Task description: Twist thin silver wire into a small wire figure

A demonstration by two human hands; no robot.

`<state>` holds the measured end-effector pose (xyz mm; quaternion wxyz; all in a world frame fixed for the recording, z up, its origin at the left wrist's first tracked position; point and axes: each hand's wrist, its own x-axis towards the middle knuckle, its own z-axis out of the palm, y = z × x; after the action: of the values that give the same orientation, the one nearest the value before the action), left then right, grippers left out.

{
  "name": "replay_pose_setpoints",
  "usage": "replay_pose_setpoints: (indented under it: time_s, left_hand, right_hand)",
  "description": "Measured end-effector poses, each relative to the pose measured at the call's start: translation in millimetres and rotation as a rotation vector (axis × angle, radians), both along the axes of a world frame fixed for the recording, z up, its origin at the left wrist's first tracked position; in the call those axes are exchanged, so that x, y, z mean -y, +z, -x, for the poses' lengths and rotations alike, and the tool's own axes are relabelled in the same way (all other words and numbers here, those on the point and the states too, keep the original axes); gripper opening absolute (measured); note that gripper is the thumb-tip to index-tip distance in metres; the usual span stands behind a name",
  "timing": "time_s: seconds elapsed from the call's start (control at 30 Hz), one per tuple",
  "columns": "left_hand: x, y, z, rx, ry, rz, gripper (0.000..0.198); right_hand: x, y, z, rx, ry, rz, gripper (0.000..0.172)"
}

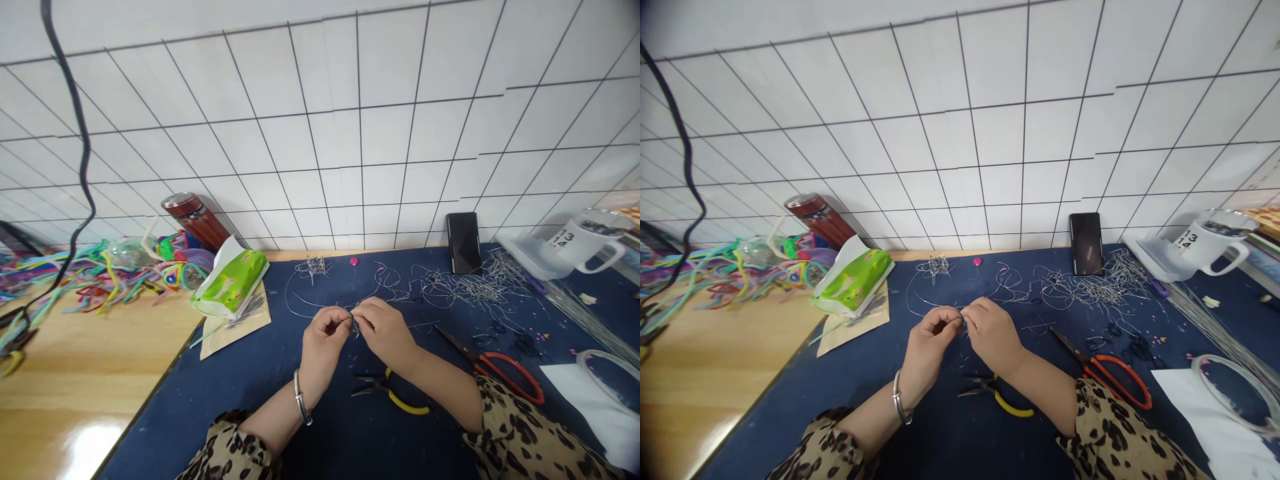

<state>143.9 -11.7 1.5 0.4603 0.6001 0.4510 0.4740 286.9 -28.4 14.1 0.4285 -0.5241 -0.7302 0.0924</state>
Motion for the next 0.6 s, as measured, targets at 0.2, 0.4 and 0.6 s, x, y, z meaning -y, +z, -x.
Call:
replay_pose_setpoints:
  time_s: [0.2, 0.4, 0.6]
  left_hand:
    - [-0.9, -3.2, -1.2, 0.03, -0.01, 0.076, 0.01]
    - [-1.0, -3.3, -2.8, 0.088, -0.028, 0.14, 0.011]
    - [-0.7, -3.2, -2.9, 0.096, -0.048, 0.145, 0.009]
  right_hand:
    - [-3.3, -1.8, -2.2, 0.009, -0.002, 0.057, 0.017]
    - [-4.9, 0.6, -4.6, 0.023, 0.007, 0.094, 0.017]
    - [-5.4, 2.6, -6.8, 0.074, 0.015, 0.112, 0.017]
